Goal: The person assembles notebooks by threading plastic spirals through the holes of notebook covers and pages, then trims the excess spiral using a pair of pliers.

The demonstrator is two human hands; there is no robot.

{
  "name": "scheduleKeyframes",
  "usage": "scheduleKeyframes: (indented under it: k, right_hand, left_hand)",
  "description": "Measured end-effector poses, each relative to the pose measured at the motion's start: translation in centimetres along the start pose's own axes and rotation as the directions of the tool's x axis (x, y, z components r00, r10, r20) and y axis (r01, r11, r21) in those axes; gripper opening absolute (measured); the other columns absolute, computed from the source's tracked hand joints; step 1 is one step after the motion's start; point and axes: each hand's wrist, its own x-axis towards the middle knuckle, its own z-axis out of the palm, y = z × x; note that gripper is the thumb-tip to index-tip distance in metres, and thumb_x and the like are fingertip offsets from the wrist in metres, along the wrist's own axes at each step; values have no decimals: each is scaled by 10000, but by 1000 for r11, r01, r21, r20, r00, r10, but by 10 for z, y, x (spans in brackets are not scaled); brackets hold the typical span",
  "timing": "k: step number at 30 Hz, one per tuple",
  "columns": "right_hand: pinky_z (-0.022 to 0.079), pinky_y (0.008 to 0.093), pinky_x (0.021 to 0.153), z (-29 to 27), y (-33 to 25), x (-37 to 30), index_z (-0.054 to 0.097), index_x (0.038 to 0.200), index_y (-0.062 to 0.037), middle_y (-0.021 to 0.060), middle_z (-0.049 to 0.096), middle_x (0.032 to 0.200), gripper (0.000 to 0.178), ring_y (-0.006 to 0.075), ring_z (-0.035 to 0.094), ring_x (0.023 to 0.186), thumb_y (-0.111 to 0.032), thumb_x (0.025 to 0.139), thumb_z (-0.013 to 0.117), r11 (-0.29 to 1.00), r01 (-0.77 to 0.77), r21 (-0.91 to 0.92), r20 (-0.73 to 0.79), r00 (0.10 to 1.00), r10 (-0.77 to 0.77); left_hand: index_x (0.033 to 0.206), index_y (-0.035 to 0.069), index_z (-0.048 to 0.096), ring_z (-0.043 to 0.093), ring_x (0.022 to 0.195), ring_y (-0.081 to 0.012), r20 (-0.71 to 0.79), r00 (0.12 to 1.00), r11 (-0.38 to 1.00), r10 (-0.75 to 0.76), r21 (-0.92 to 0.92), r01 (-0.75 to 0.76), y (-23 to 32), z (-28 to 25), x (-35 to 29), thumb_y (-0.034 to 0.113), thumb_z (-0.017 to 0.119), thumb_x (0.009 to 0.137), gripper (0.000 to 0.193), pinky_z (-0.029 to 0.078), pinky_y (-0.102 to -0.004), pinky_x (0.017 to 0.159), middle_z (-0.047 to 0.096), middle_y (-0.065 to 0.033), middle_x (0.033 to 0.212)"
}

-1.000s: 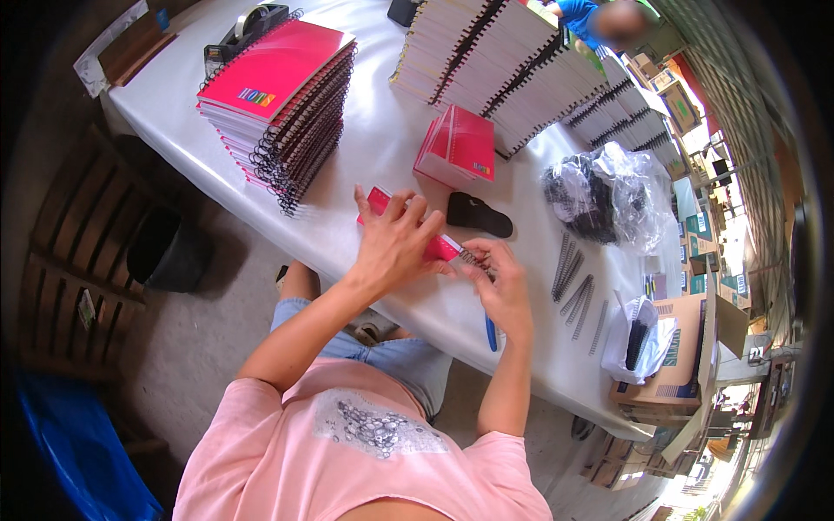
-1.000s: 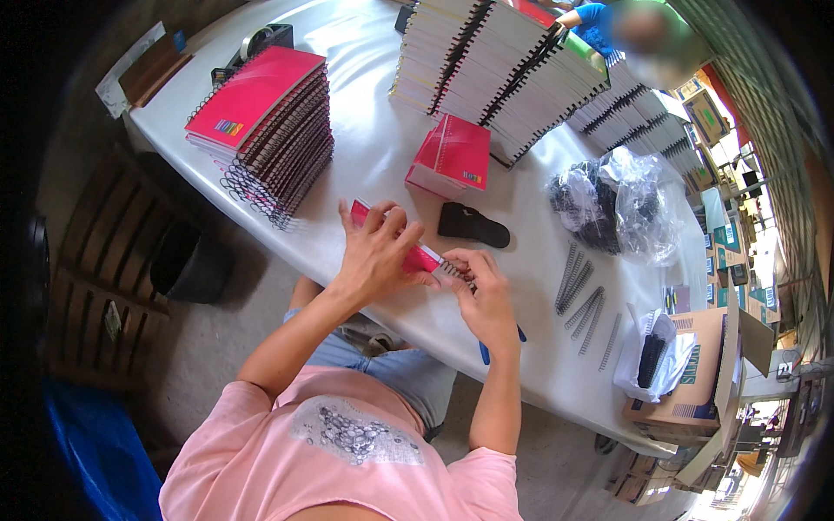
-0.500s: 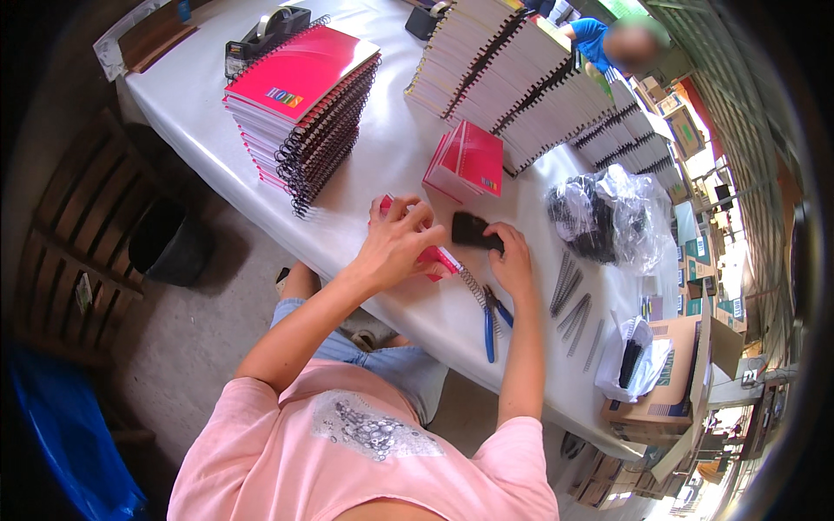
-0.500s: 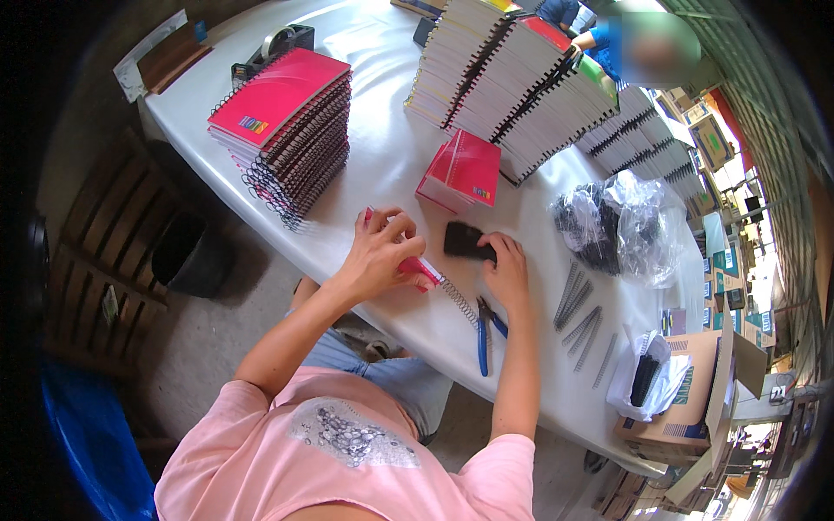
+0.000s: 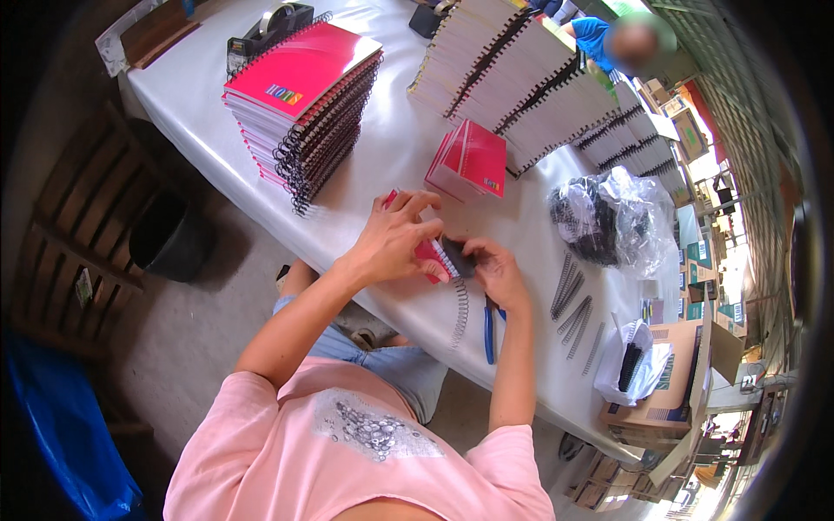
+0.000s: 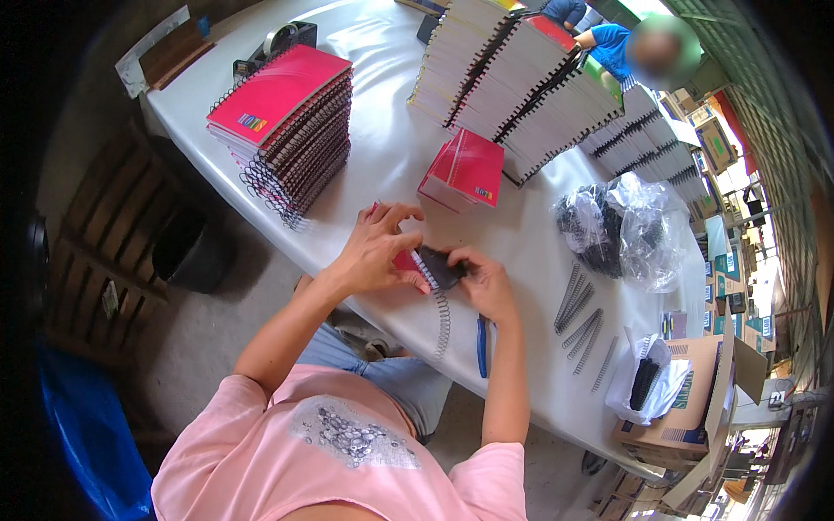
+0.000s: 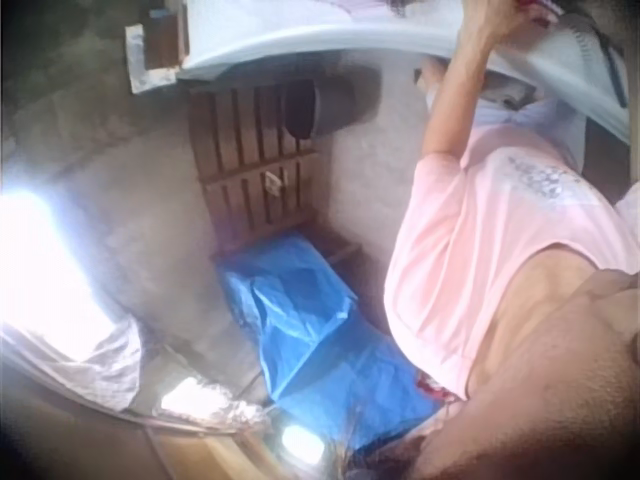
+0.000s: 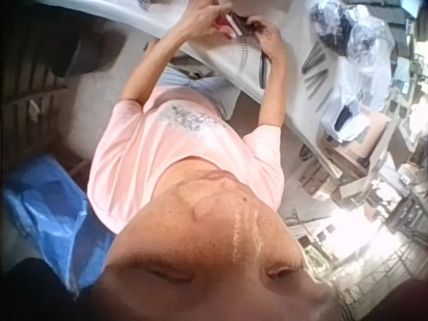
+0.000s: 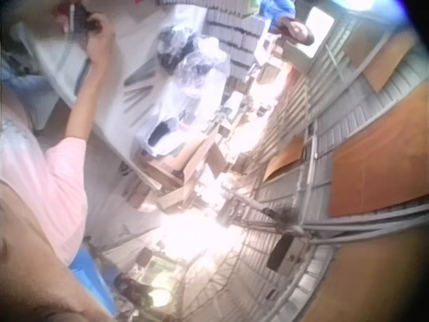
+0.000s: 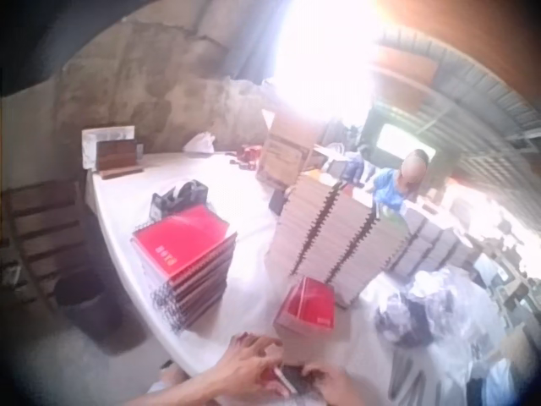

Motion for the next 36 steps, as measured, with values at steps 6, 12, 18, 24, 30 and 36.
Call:
scheduleKeyframes:
  k: [6, 12, 18, 24, 30, 36]
  right_hand:
    - [422, 317, 910, 1, 7, -3, 558, 958, -20, 168, 585, 1134, 249, 208, 550, 1050, 114, 748, 547, 935, 148, 322, -19, 988, -151]
    - [405, 270, 930, 13, -18, 0, 564, 941, 8, 164, 591, 1116, 369, 191, 544, 1070, 183, 646, 427, 969, 164, 185, 45, 984, -175]
    - [405, 277, 917, 9, -13, 6, 562, 934, 5, 166, 595, 1107, 349, 184, 549, 1040, 184, 657, 449, 954, 152, 257, -99, 987, -130]
    - [431, 270, 857, 12, -13, 12, 568, 941, 5, 146, 603, 1083, 328, 162, 573, 950, 178, 686, 455, 913, 198, 358, -196, 972, -134]
    - [442, 287, 849, 12, -26, 26, 586, 934, 21, 179, 622, 1027, 321, 190, 585, 963, 145, 675, 444, 967, 128, 221, -40, 992, -122]
    - [458, 252, 800, 11, -22, 34, 611, 917, 35, 107, 639, 1019, 336, 153, 599, 909, 173, 670, 431, 983, -84, 164, -184, 976, 114]
  left_hand:
    - [764, 86, 547, 411, 1054, -318, -44, 998, 990, -49, -131, 43, -5, 4, 3, 478, 813, 519, 533, 401, -435, 862, 404, -96, 1241]
    - [759, 72, 522, 376, 1040, -301, -198, 972, 953, -129, -296, 66, -10, 10, 0, 465, 849, 462, 590, 408, -400, 823, 375, -145, 1182]
    - [1003, 57, 324, 401, 1002, -287, -207, 951, 813, -230, -578, 71, -19, 25, 1, 468, 883, 409, 913, 395, -367, 827, 357, -136, 1063]
    - [1001, 47, 287, 386, 995, -270, -165, 952, 788, -256, -606, 107, -29, 31, -1, 430, 903, 387, 950, 356, -350, 889, 341, -135, 1027]
    - [1021, 54, 240, 364, 988, -244, -118, 955, 754, -271, -643, 134, -27, 31, 0, 426, 904, 407, 978, 349, -329, 886, 316, -121, 1003]
    - [1015, 84, 193, 325, 1041, -256, -126, 963, 748, -239, -656, 100, -29, 35, -2, 442, 906, 400, 1007, 321, -334, 910, 283, -114, 1008]
